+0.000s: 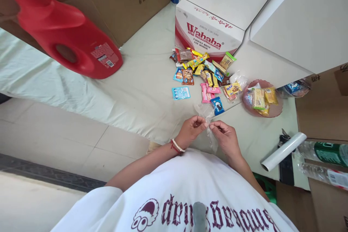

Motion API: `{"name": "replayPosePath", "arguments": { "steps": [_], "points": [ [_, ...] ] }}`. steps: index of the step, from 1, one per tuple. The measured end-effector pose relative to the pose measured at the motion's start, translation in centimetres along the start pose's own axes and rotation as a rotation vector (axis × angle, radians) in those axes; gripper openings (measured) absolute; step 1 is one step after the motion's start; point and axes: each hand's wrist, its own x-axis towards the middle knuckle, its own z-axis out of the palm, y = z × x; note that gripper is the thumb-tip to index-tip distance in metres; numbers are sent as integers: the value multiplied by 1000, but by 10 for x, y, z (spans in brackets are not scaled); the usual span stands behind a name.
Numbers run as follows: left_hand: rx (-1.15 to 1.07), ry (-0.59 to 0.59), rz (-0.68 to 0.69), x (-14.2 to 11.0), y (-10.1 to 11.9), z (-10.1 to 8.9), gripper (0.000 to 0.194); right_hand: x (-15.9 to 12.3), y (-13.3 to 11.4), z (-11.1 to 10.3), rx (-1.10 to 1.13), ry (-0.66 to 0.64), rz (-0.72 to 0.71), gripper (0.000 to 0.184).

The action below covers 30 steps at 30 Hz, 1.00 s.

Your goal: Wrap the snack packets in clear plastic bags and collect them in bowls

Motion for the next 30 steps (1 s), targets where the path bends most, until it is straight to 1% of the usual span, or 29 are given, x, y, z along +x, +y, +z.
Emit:
{"name": "replayPosePath", "arguments": {
  "steps": [4, 8, 11, 14, 16, 20, 21, 22, 24, 26, 28, 30],
  "points": [
    [15, 47, 17, 0, -2, -3, 41, -2, -2, 1, -30, -3, -36, 25],
    [-28, 41, 18, -8, -7, -12, 41, -4, 2, -1, 20, 40, -37, 25],
    [-210, 53, -30, -15, -14, -18, 41, -7, 8, 1, 86, 107, -45, 25],
    [-390, 96, -115, -19, -21, -24, 45, -11, 17, 8, 234, 216, -20, 28],
    [-424, 196, -145, -19, -25, -29, 47, -13, 23, 14, 367, 302, 33, 32],
    [-342, 514, -123, -13, -28, -39, 42, -13, 38, 18, 560, 467, 156, 39],
    [-314, 562, -108, -11, -28, -43, 39, -11, 41, 17, 594, 493, 182, 39],
    [-292, 585, -93, -8, -26, -47, 37, -9, 43, 15, 630, 509, 206, 38],
    [-259, 554, -94, -4, -20, -58, 33, -3, 46, 8, 715, 496, 243, 36],
    [-219, 490, -130, 1, -11, -72, 32, 5, 47, 0, 782, 422, 266, 35],
    [-170, 465, -184, 3, -2, -83, 32, 14, 47, -6, 809, 347, 290, 35],
    [-151, 454, -255, 3, 5, -87, 37, 21, 46, -6, 811, 317, 311, 35]
  ]
}}
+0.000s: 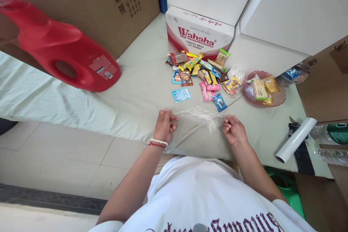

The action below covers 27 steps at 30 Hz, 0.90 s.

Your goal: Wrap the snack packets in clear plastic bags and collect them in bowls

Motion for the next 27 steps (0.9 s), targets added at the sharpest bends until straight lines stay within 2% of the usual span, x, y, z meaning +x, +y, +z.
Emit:
{"name": "replayPosePath", "arguments": {
  "steps": [4, 8, 10, 12, 14, 16, 19, 21, 25, 27],
  "points": [
    [30, -76, -93, -12, -7, 14, 61, 4, 6, 14, 13, -35, 17, 35],
    [-87, -14, -71, -18, -23, 37, 75, 1, 14, 25, 57, -71, 59, 35],
    [-143, -12, -49, -14, -24, 43, 69, -2, 15, 25, 84, -96, 104, 35],
    [-176, -29, -14, -8, -19, 45, 55, -3, 13, 22, 111, -111, 129, 35],
    [-224, -31, 8, -4, -11, 42, 48, -4, 10, 18, 113, -102, 102, 36],
    [-249, -18, -29, -3, -3, 38, 50, -5, 8, 15, 74, -84, 49, 36],
    [-137, -86, -183, -7, 3, 35, 54, -8, 8, 14, -24, -95, 0, 39],
    [0, -162, -217, -8, 7, 36, 59, -10, 11, 16, -120, -127, -49, 39],
    [304, -151, -18, 8, 27, 46, 62, -11, 20, 12, -458, -169, -280, 34],
    [452, -175, 2, 27, 40, 56, 64, -11, 23, 7, -648, -185, -394, 30]
  ]
}}
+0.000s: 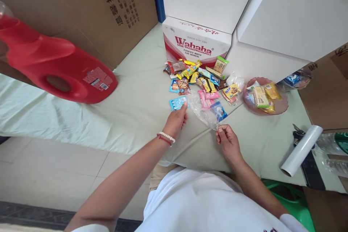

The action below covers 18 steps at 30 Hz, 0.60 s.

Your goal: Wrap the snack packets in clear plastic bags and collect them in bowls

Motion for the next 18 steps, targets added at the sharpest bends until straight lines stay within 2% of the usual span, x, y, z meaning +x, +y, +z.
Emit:
{"name": "replayPosePath", "arguments": {
  "steps": [4, 7, 10, 14, 16, 18],
  "points": [
    [260, -39, -32, 45, 20, 10, 62, -5, 7, -4, -316, -42, -163, 26],
    [237, -82, 15, 59, 19, 18, 53, -7, 7, -4, -418, -52, -221, 26],
    [121, -126, 90, 48, 8, 13, 50, -7, 5, -10, -310, 25, -161, 26],
    [-102, -183, 113, 16, -13, -11, 50, -3, 6, -29, -25, 102, -21, 26],
    [-205, -243, 70, 3, -22, -20, 49, -1, 8, -37, -21, 78, -52, 26],
    [-173, -277, 64, -5, -25, -21, 44, -1, 10, -42, -114, 37, -153, 24]
  ]
}}
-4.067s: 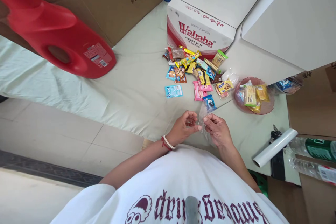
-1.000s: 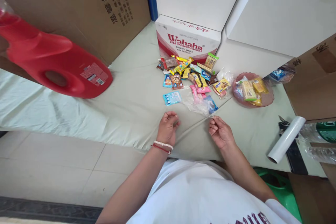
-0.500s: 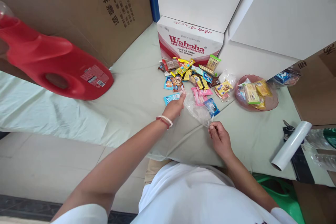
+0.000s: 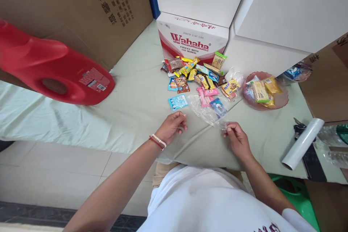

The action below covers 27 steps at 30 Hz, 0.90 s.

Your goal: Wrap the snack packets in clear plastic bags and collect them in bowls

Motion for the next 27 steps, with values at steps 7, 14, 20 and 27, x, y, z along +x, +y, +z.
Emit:
{"name": "replayPosePath", "arguments": {
  "steps": [7, 14, 20, 27],
  "points": [
    [820, 199, 759, 30, 49, 32, 30, -2, 6, 6, -309, -120, -280, 16],
    [1101, -199, 765, 83, 67, 50, 25, -2, 4, 10, -120, -24, -114, 21],
    [795, -247, 782, 12, 54, -4, 17, 11, 0, 3, 383, 90, 270, 31],
    [1049, -290, 761, -69, 26, -73, 21, 30, -3, -7, 543, 102, 456, 37]
  ]
}}
